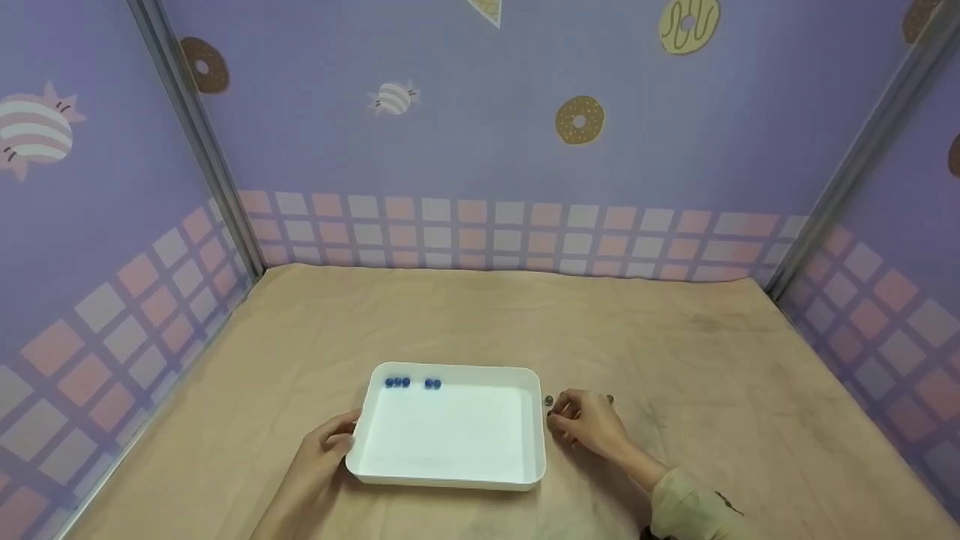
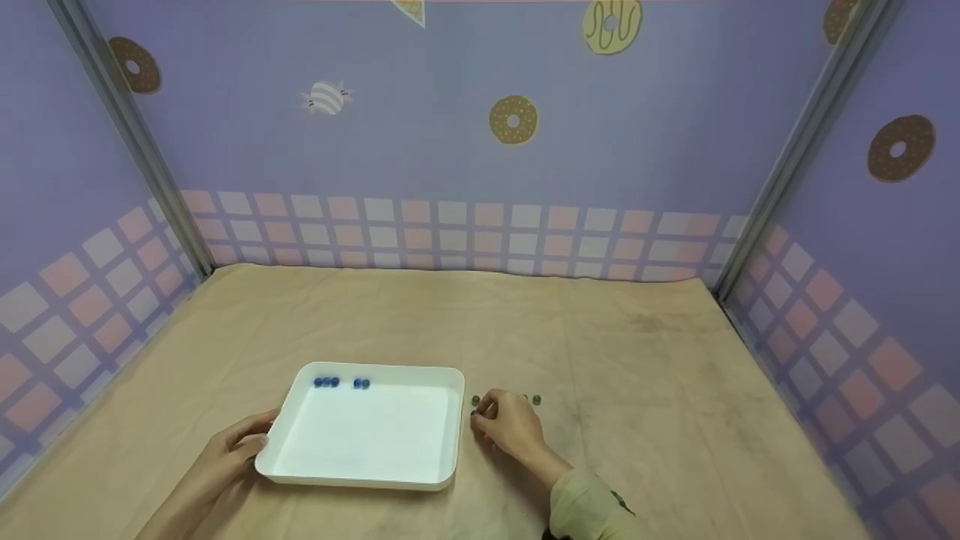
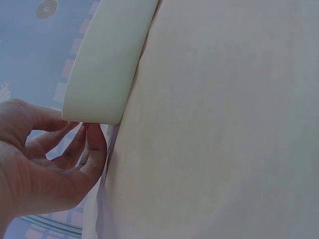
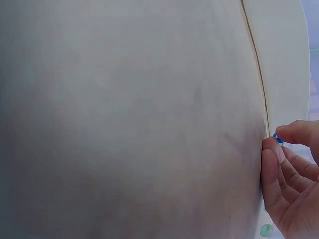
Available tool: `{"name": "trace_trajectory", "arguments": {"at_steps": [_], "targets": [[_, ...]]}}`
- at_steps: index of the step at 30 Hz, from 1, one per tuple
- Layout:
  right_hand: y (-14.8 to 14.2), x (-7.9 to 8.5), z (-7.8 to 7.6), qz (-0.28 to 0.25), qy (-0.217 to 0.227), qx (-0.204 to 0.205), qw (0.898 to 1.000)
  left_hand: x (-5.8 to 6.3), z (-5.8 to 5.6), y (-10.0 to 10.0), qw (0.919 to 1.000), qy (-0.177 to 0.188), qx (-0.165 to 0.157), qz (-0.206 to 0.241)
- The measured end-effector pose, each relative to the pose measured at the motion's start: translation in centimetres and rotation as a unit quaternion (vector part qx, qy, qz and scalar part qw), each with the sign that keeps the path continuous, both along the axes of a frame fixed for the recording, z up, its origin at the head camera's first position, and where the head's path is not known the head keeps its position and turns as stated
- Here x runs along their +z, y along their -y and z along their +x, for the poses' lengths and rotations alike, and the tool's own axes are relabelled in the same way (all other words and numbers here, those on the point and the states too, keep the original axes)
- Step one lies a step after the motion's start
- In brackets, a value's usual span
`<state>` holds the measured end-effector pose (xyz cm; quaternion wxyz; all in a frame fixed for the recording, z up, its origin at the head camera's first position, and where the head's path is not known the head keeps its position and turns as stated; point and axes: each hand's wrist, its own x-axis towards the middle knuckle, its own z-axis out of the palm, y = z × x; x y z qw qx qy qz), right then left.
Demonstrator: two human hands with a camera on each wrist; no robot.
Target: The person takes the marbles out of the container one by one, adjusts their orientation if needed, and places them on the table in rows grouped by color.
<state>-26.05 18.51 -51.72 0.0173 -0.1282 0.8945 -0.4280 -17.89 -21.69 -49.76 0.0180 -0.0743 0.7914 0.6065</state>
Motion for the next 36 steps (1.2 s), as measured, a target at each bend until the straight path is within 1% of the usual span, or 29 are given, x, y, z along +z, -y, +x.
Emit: {"name": "trace_trajectory", "arguments": {"at_steps": [5, 7, 10, 15, 17, 19, 22, 26, 29, 31, 35, 36], "targets": [[-0.04, -0.07, -0.07, 0.003, 0.0, 0.002, 1.0, -0.06, -0.01, -0.03, 0.9998, -0.002, 0.001, 0.02], [-0.07, -0.07, -0.06, 0.01, 0.001, 0.001, 1.0, -0.09, 0.06, 0.01, 0.9999, -0.003, -0.003, 0.013], [-0.09, -0.11, -0.04, 0.018, 0.001, 0.003, 1.0, -0.05, 0.16, 0.08, 0.9998, -0.012, -0.008, -0.011], [-0.08, -0.1, -0.11, 0.021, 0.0, 0.006, 1.0, -0.02, 0.2, 0.14, 0.9997, -0.016, -0.007, -0.015], [-0.09, -0.09, -0.14, 0.021, 0.0, 0.008, 1.0, -0.02, 0.2, 0.15, 0.9999, -0.013, -0.009, -0.007], [-0.1, -0.12, -0.18, 0.021, 0.0, 0.008, 1.0, 0.0, 0.18, 0.17, 0.9997, -0.015, -0.01, -0.016], [-0.07, -0.13, -0.22, 0.023, 0.001, 0.007, 1.0, 0.03, 0.15, 0.19, 0.9998, -0.014, -0.011, -0.013], [-0.02, -0.16, -0.23, 0.026, 0.001, 0.004, 1.0, 0.03, 0.14, 0.21, 0.9994, -0.015, -0.013, -0.028], [0.0, -0.16, -0.25, 0.03, -0.002, 0.004, 1.0, -0.01, 0.13, 0.19, 0.9996, -0.014, -0.01, -0.024], [0.0, -0.16, -0.24, 0.032, -0.003, 0.004, 0.999, -0.04, 0.13, 0.18, 0.9998, -0.013, -0.008, -0.01], [-0.02, -0.17, -0.19, 0.036, -0.003, 0.007, 0.999, -0.07, 0.15, 0.12, 0.9999, -0.014, -0.006, 0.002], [-0.03, -0.19, -0.16, 0.038, -0.006, 0.009, 0.999, -0.07, 0.13, 0.09, 0.9998, -0.009, -0.007, 0.014]]}}
